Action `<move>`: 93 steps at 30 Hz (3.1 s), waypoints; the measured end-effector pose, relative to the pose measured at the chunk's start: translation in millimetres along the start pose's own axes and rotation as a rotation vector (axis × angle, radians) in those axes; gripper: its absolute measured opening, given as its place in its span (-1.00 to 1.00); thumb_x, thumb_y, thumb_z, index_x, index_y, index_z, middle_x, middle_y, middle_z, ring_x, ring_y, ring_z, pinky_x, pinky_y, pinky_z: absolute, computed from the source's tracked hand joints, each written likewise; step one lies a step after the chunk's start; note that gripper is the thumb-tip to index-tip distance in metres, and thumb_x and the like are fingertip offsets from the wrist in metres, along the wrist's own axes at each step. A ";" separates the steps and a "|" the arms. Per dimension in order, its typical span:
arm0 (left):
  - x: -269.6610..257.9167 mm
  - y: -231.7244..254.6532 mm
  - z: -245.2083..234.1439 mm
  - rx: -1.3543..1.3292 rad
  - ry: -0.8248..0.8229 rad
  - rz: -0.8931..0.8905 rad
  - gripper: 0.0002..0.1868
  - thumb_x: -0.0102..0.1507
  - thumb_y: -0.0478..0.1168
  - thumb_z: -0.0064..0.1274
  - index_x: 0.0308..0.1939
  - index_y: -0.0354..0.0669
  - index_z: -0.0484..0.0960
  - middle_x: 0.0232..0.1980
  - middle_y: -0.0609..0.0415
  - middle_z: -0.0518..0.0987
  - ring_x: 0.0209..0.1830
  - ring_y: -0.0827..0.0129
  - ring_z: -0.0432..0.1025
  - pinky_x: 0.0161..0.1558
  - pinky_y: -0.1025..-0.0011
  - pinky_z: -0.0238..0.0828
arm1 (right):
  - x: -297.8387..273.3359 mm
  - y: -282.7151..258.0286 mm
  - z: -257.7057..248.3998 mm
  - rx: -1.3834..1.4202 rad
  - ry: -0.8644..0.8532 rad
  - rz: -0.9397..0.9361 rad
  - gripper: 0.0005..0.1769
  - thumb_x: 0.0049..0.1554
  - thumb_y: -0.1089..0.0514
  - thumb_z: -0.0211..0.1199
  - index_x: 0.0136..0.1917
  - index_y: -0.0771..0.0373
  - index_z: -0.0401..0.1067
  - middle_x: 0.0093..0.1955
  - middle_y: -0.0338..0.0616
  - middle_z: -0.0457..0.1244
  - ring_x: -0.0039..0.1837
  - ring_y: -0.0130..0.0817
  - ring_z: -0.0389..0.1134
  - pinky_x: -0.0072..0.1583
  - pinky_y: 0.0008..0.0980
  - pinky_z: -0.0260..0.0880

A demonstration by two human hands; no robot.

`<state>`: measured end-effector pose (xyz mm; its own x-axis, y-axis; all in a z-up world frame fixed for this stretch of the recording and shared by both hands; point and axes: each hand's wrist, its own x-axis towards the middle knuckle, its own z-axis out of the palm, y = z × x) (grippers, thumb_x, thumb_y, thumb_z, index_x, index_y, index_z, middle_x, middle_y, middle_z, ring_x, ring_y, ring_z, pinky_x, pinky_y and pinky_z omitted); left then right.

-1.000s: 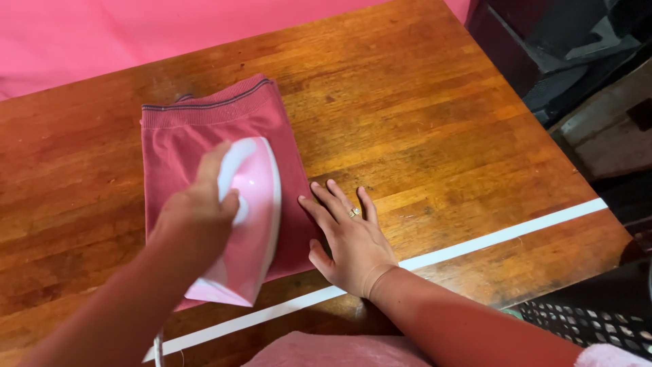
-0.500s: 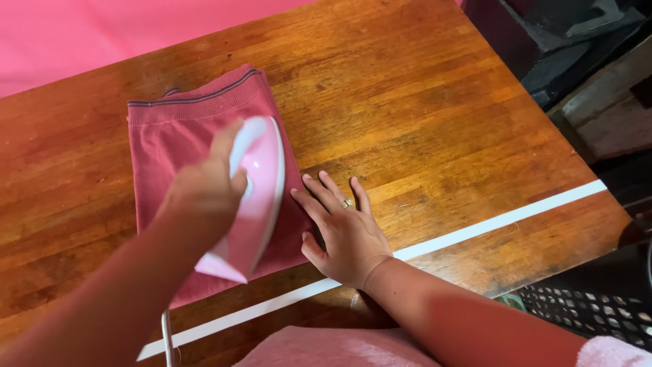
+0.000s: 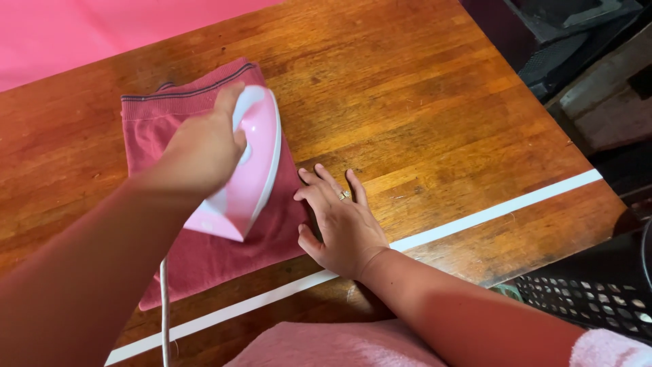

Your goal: Ironing and folding a red shirt on a wooden table.

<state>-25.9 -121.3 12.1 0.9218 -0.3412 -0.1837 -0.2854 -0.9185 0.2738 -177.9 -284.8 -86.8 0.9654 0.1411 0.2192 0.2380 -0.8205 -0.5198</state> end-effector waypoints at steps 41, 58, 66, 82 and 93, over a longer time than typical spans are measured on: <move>-109.5 0.1 28.6 -0.149 -0.103 0.100 -0.30 0.31 -0.13 -0.04 0.53 0.25 0.10 -0.21 -0.25 0.65 -0.19 -0.15 0.57 -0.10 -0.05 0.48 | -4.4 -0.1 -1.0 0.048 0.188 0.027 -0.35 0.35 -0.11 -0.07 0.60 0.20 0.05 0.64 0.12 -0.10 0.68 0.13 -0.15 0.59 0.03 -0.13; -84.1 5.2 2.2 -0.098 -0.087 -0.143 -0.31 0.34 -0.03 -0.06 0.53 0.49 0.07 -0.10 -0.28 0.63 -0.09 -0.15 0.57 0.05 -0.01 0.48 | 1.8 -8.2 -7.4 -0.069 0.036 0.066 -0.21 0.13 0.03 0.17 0.58 0.09 0.06 0.58 0.03 -0.05 0.63 0.04 -0.10 0.56 0.06 -0.17; -60.6 -7.6 -32.6 -0.080 -0.093 -0.253 -0.23 0.38 0.01 -0.10 0.64 0.50 -0.04 -0.02 -0.41 0.62 0.10 -0.24 0.51 0.23 -0.04 0.36 | 0.7 -3.4 -4.1 -0.085 0.053 -0.011 -0.31 0.08 0.11 0.22 0.48 -0.16 0.27 0.52 -0.06 0.04 0.60 0.02 -0.03 0.52 0.13 -0.14; 11.3 -46.1 -17.2 0.004 0.034 -0.212 -0.26 0.42 -0.14 -0.15 0.66 0.11 -0.06 -0.05 -0.43 0.64 0.04 -0.26 0.52 0.16 -0.03 0.37 | -1.5 0.2 1.0 -0.059 0.046 -0.015 -0.42 0.08 0.18 0.21 0.38 -0.12 0.42 0.45 -0.15 0.13 0.61 -0.08 0.00 0.54 0.13 -0.18; 0.7 -79.3 -22.3 0.044 0.125 -0.403 -0.27 0.43 -0.08 -0.09 0.66 0.30 0.02 0.10 -0.44 0.59 0.17 -0.30 0.47 0.22 -0.10 0.34 | -1.1 1.3 2.3 -0.062 0.053 -0.020 -0.46 0.10 0.16 0.22 0.35 -0.13 0.43 0.46 -0.16 0.13 0.60 -0.07 0.01 0.54 0.14 -0.18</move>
<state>3.2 -44.2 11.3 0.9860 0.0716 -0.1509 0.0961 -0.9821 0.1622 -178.4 -284.7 -89.7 0.9532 0.1290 0.2735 0.2480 -0.8511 -0.4628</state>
